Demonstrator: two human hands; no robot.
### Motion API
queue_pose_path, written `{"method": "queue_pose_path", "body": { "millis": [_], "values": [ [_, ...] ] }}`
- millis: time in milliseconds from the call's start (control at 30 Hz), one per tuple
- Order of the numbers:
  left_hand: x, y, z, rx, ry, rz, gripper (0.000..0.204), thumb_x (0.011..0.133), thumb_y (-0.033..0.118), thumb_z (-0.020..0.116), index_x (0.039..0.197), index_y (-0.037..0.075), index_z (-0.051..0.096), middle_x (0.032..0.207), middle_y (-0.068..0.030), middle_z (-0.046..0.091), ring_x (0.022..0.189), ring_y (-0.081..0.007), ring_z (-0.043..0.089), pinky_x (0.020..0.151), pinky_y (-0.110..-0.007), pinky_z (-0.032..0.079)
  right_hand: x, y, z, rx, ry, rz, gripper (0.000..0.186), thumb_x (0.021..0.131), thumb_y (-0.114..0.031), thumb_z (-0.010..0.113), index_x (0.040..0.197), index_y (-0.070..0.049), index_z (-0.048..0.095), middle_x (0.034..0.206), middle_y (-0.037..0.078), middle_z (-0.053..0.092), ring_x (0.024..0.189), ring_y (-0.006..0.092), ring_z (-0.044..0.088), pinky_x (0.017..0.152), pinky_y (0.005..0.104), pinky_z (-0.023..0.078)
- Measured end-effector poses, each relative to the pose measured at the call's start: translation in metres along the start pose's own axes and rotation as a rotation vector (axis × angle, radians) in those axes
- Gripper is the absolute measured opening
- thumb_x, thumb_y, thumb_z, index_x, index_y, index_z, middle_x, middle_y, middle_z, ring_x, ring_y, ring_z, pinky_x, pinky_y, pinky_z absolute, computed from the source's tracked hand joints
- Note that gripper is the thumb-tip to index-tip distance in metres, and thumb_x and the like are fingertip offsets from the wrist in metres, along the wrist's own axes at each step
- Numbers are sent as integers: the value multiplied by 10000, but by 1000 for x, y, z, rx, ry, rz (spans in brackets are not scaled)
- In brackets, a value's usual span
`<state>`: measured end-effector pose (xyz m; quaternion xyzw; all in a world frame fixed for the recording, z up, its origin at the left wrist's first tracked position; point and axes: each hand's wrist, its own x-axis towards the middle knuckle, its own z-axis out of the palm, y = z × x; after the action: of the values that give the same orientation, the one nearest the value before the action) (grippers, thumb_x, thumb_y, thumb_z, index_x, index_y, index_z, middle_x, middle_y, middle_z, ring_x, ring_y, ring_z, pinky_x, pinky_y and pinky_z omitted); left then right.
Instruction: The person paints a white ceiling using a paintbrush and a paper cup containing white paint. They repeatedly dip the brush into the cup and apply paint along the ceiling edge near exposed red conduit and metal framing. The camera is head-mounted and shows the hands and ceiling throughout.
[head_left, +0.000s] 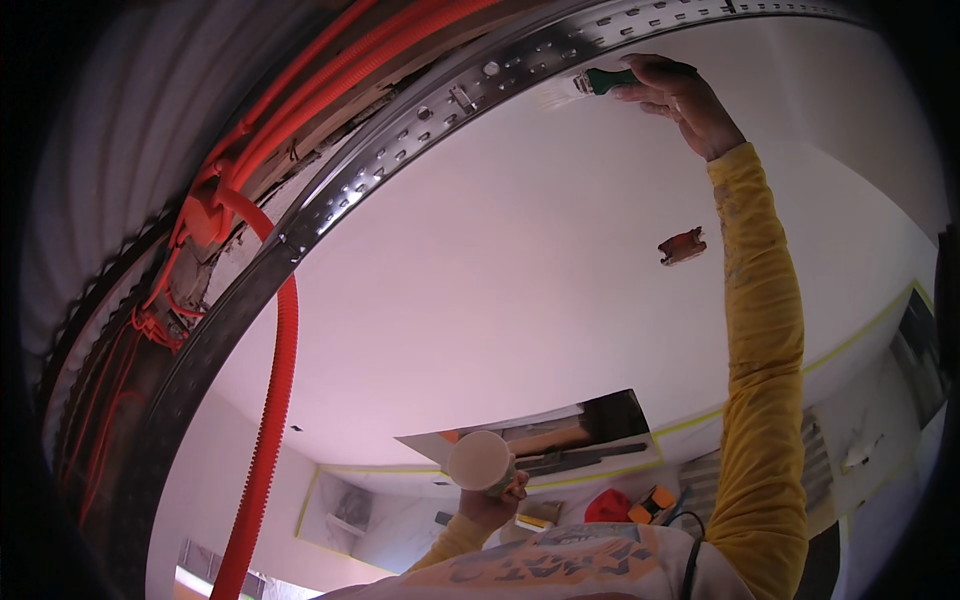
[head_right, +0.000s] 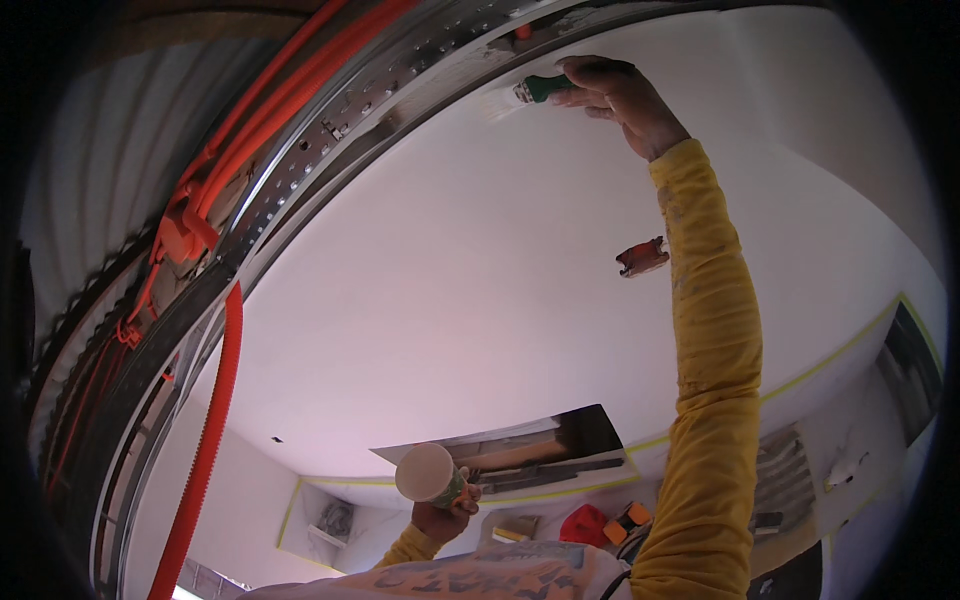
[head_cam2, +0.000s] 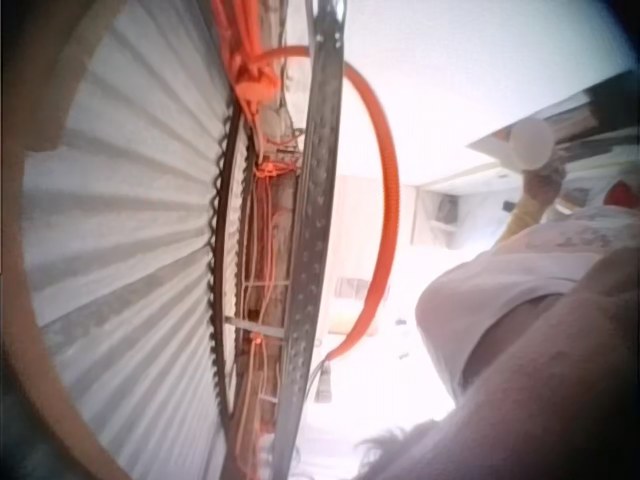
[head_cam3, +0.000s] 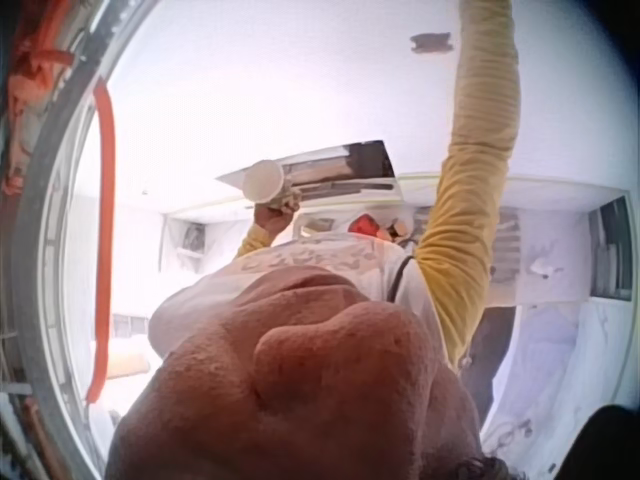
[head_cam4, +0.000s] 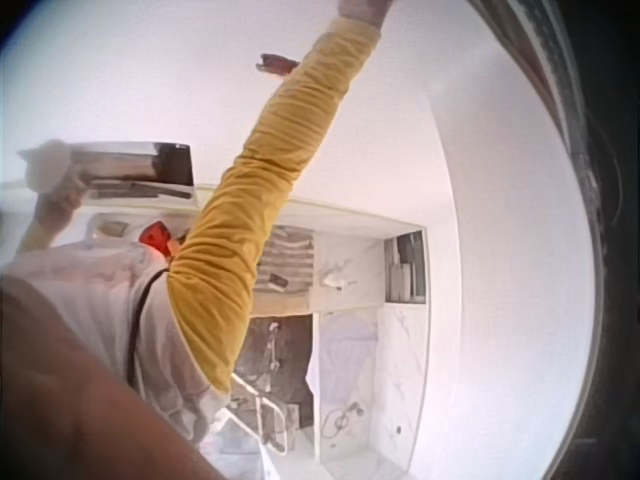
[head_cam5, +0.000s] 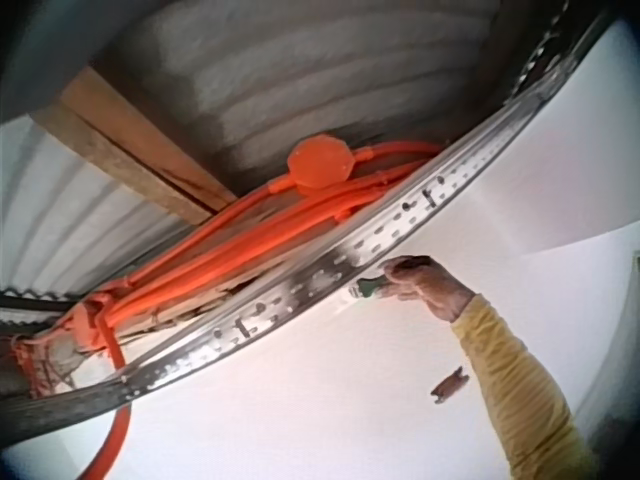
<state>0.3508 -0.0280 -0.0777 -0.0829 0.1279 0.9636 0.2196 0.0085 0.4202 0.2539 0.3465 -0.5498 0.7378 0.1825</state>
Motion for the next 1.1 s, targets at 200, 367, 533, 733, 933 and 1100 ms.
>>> {"method": "queue_pose_path", "body": {
  "millis": [200, 367, 533, 733, 933, 1100],
  "values": [
    [3, 2, 3, 19, -5, 7, 468, 975, 412, 554, 1304, 82, 589, 1154, -205, 524, 950, -292, 554, 752, -296, 600, 0, -9, -34, -34, 55, -14, 694, 967, -496, 582, 1431, 8, 467, 1261, 232, 662, 1320, 347, 539, 1175, 551, 238],
    [3, 0, -1, 27, 27, 19, 474, 969, 405, 555, 1305, 73, 587, 1186, -210, 525, 972, -299, 553, 763, -296, 600, -7, -27, -61, -64, 83, -20, 695, 968, -503, 581, 1439, -6, 466, 1276, 225, 654, 1316, 345, 541, 1176, 544, 250],
    [7, 2, -5, 47, 41, 28, 497, 966, 424, 556, 1316, 72, 582, 1200, -211, 528, 982, -303, 558, 779, -304, 601, -5, -30, -100, -88, 165, -19, 695, 973, -496, 575, 1439, 6, 458, 1275, 218, 656, 1310, 337, 548, 1177, 552, 242],
    [10, 1, -9, 39, 78, 50, 508, 953, 445, 571, 1295, 69, 586, 1199, -212, 532, 974, -290, 569, 784, -307, 600, -12, -53, -145, -152, 281, -37, 665, 950, -476, 621, 1421, -25, 496, 1334, 177, 623, 1297, 334, 560, 1172, 536, 253],
    [9, 4, -12, 125, 62, 72, 533, 944, 469, 577, 1296, 70, 586, 1190, -196, 537, 985, -279, 563, 800, -291, 587, -19, -22, -117, -422, 700, -454, 274, 991, -174, 602, 1179, 15, 662, 1064, 106, 713, 1040, 179, 675, 888, 299, 521],
    [6, 3, -12, 132, 70, 100, 533, 939, 476, 580, 1285, 71, 593, 1177, -181, 538, 989, -277, 556, 795, -290, 579, 0, 18, -64, -956, 998, -525, 171, 982, -250, 613, 1076, -108, 599, 991, 136, 679, 939, 348, 655, 843, 432, 518]
  ]
}}
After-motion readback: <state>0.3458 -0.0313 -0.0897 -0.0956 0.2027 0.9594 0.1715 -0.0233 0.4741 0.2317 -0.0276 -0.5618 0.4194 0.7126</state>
